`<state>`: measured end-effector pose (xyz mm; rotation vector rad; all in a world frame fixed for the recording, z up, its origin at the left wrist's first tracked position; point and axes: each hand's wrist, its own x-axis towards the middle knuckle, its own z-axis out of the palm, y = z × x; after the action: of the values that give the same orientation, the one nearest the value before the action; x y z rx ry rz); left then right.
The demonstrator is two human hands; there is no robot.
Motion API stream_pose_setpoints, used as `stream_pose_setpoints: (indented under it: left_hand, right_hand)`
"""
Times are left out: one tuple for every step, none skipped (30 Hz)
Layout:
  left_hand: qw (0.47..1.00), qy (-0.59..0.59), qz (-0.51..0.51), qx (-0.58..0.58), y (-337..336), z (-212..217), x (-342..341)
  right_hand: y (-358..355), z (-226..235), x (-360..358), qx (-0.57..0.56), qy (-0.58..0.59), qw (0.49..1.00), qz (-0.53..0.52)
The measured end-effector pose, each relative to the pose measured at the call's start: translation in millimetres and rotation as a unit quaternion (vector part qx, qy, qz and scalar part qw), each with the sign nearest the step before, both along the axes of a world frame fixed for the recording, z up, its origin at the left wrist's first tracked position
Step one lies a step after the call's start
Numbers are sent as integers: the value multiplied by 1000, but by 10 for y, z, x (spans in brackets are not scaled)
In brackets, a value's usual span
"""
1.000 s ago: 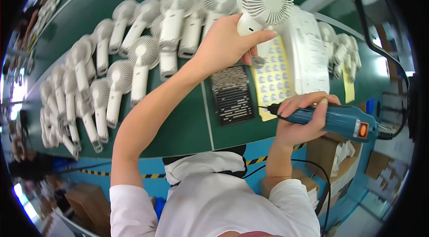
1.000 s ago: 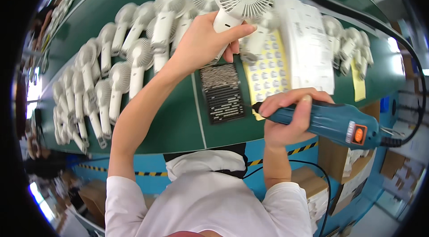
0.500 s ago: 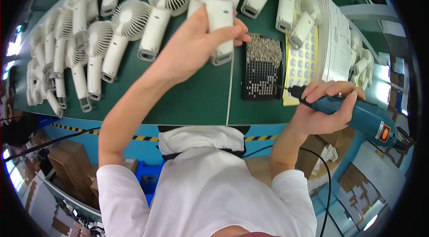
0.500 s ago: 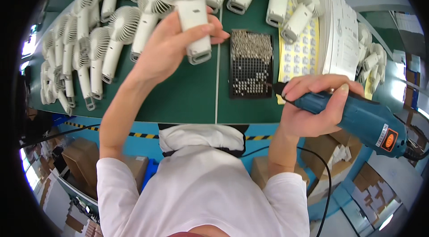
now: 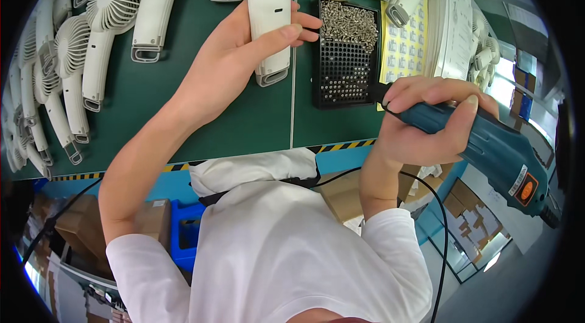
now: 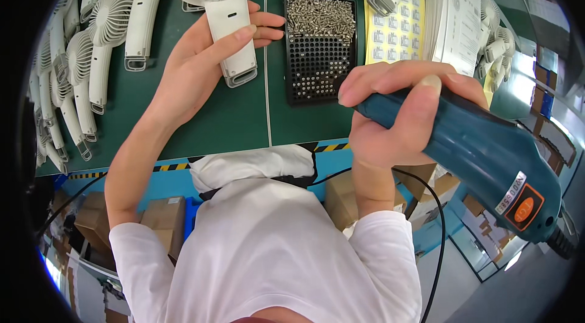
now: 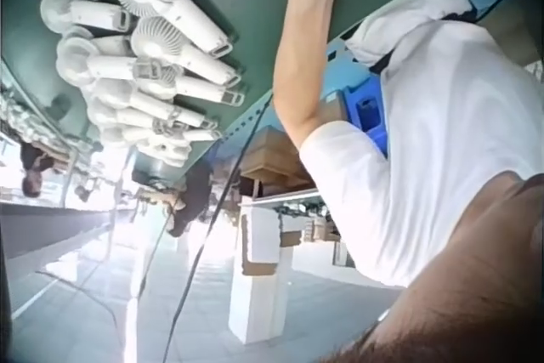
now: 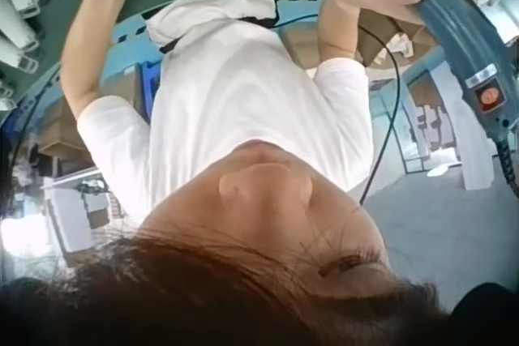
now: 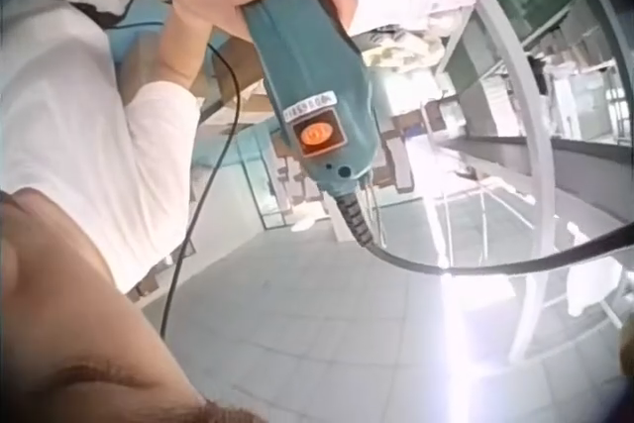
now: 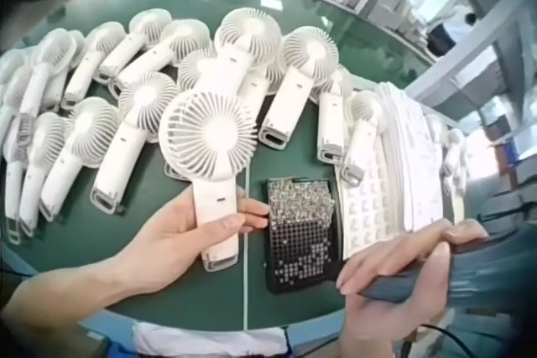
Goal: Assembling portable hand fans by securing screws with an electric screwdriver on an assembly line.
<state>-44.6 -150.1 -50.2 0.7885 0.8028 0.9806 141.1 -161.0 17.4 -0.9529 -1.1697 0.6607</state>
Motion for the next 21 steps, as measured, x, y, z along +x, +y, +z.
stream_pose_setpoints:
  left_hand:
    - [1000, 3, 0, 0, -4, -3, -2]
    - [1000, 6, 0, -1, -11, -11, -3]
    - [1000, 5, 1, -2, -22, -21, -3]
    - [1000, 3, 1, 0, -23, -24, -2]
    - [1000, 0, 0, 2, -23, -25, 0]
    - [1000, 0, 0, 2, -19, -24, 2]
    - [1000, 5, 2, 6, -18, -24, 4]
    - [1000, 10, 4, 10, -18, -26, 6]
    - [1000, 9, 4, 10, -15, -32, 8]
    - [1000, 18, 8, 13, -16, -33, 6]
    - [999, 27, 11, 15, -20, -33, 6]
    - [999, 27, 11, 14, -25, -31, 9]
    - [1000, 22, 13, 16, -29, -34, 14]
    - [1000, 16, 15, 18, -33, -38, 19]
    - [1000, 17, 16, 17, -36, -44, 24]
    - [1000, 7, 20, 17, -30, -45, 34]
    - [1000, -2, 25, 16, -25, -47, 39]
    - [1000, -2, 24, 16, -20, -51, 39]
    - [1000, -3, 24, 17, -19, -58, 37]
    - [1000, -4, 24, 18, -20, -61, 36]
    - [1000, -4, 25, 17, -24, -55, 36]
  right_hand:
    - [3, -18, -7, 9, 3, 1000, -1]
    - [2, -40, -2, 7, 3, 1000, 0]
    - [-3, -66, 7, 10, -4, 1000, -2]
    - [3, -75, 12, 15, -11, 1000, -4]
    - [14, -77, 12, 15, -12, 1000, -4]
    - [26, -77, 12, 29, -20, 999, -4]
    - [31, -80, 11, 43, -27, 999, -4]
    - [30, -79, 3, 42, -27, 999, -4]
    - [27, -76, -8, 44, -33, 998, -5]
    - [22, -70, -18, 45, -38, 998, -5]
    - [18, -69, -19, 44, -38, 998, -5]
    - [15, -69, -18, 44, -36, 998, -8]
    - [14, -76, -20, 45, -34, 998, -11]
    - [8, -77, -24, 44, -34, 998, -10]
    - [0, -74, -28, 41, -24, 999, -17]
    - [-5, -67, -29, 40, -15, 999, -25]
    - [-5, -66, -21, 39, -16, 999, -26]
    - [-2, -64, -7, 39, -21, 999, -18]
    - [0, -68, 1, 38, -27, 999, -10]
    - [2, -69, -14, 37, -27, 999, -9]
    - [5, -70, -43, 36, -30, 999, -18]
